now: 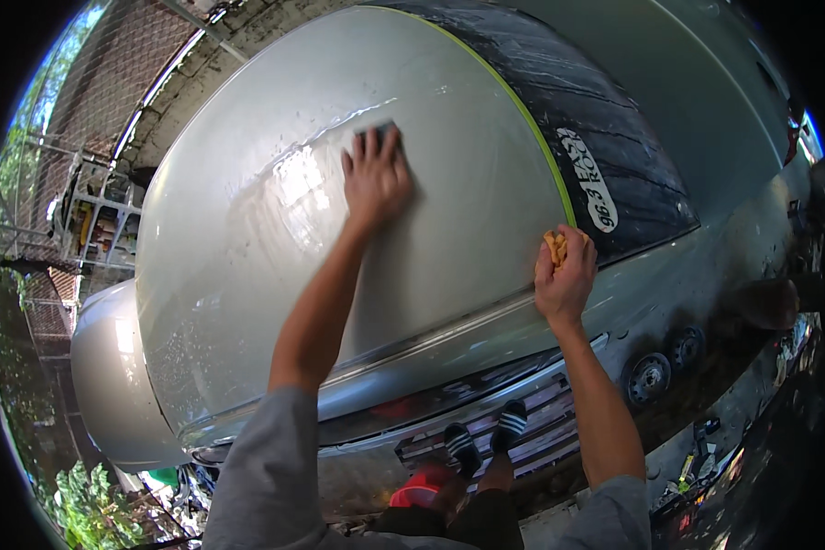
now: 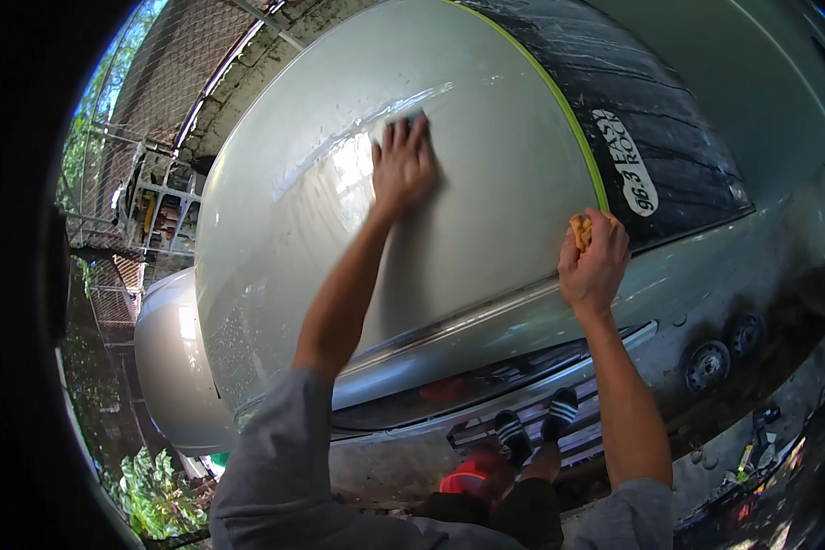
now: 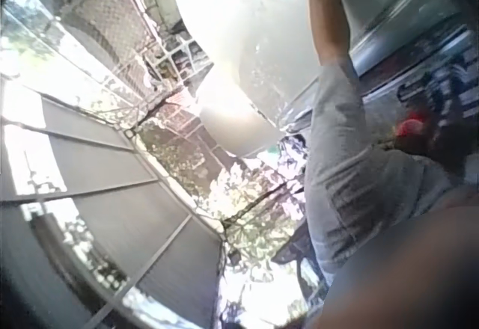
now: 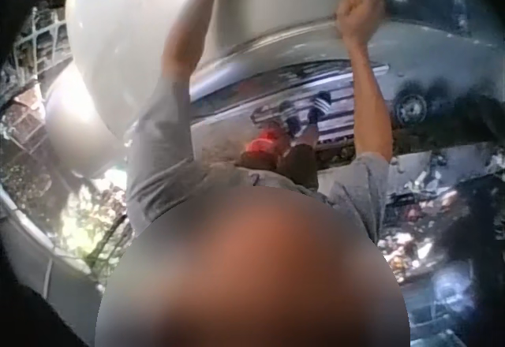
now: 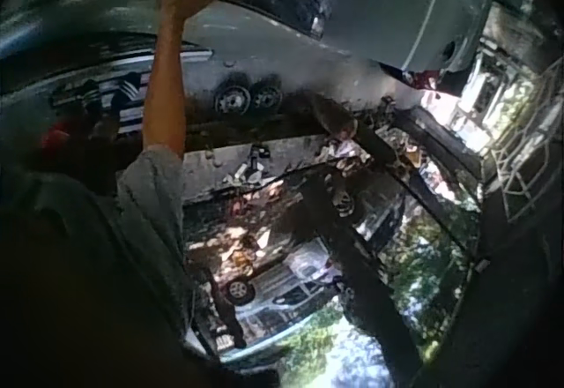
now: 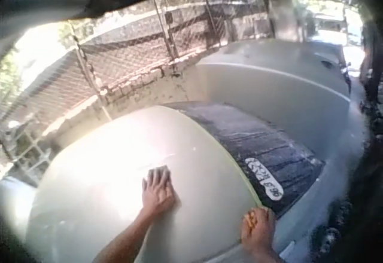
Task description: Sanding and smoothing the surface of a car using sandpaper and water.
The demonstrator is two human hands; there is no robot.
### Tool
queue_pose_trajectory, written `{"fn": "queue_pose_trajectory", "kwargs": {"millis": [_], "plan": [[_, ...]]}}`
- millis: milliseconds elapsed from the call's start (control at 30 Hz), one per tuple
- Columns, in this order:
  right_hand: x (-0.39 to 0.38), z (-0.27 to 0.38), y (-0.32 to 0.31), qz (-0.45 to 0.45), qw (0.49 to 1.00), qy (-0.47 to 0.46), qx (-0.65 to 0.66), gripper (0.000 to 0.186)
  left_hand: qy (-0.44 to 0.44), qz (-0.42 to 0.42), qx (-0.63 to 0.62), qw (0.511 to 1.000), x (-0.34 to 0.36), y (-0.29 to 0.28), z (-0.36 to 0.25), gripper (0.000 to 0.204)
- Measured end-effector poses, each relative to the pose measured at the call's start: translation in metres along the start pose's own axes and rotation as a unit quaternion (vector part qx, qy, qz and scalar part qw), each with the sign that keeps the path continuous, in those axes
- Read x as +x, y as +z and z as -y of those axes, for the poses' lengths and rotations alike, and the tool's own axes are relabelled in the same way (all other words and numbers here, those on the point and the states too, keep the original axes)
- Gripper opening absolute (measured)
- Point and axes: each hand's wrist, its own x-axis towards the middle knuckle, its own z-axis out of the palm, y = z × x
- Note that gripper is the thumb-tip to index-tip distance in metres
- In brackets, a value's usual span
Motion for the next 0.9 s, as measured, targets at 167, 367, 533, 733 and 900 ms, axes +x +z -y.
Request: {"fn": "queue_pose_trajectory", "kwargs": {"millis": [167,367,533,733,900], "plan": [[0.001,-0.028,-0.020,-0.010,1.000,-0.005,-0.020,0.037,0.029,0.039,-0.059,0.997,-0.087,0.008,-0.089,0.060],[0.002,0.008,0.000,-0.003,1.000,-0.001,0.031,0.040,0.046,-0.004,0.033,0.998,0.074,0.031,-0.022,0.052],[-0.003,-0.029,-0.023,-0.011,1.000,0.005,-0.019,0.041,0.103,0.090,-0.050,0.989,-0.052,0.030,-0.119,0.062],[0.002,0.007,-0.002,-0.009,0.999,0.003,0.033,0.041,0.072,0.063,0.011,0.995,0.128,0.063,-0.062,0.056],[0.001,-0.026,-0.026,0.003,1.000,0.003,-0.014,0.041,0.131,0.057,-0.056,0.988,0.021,0.065,-0.144,0.055]]}}
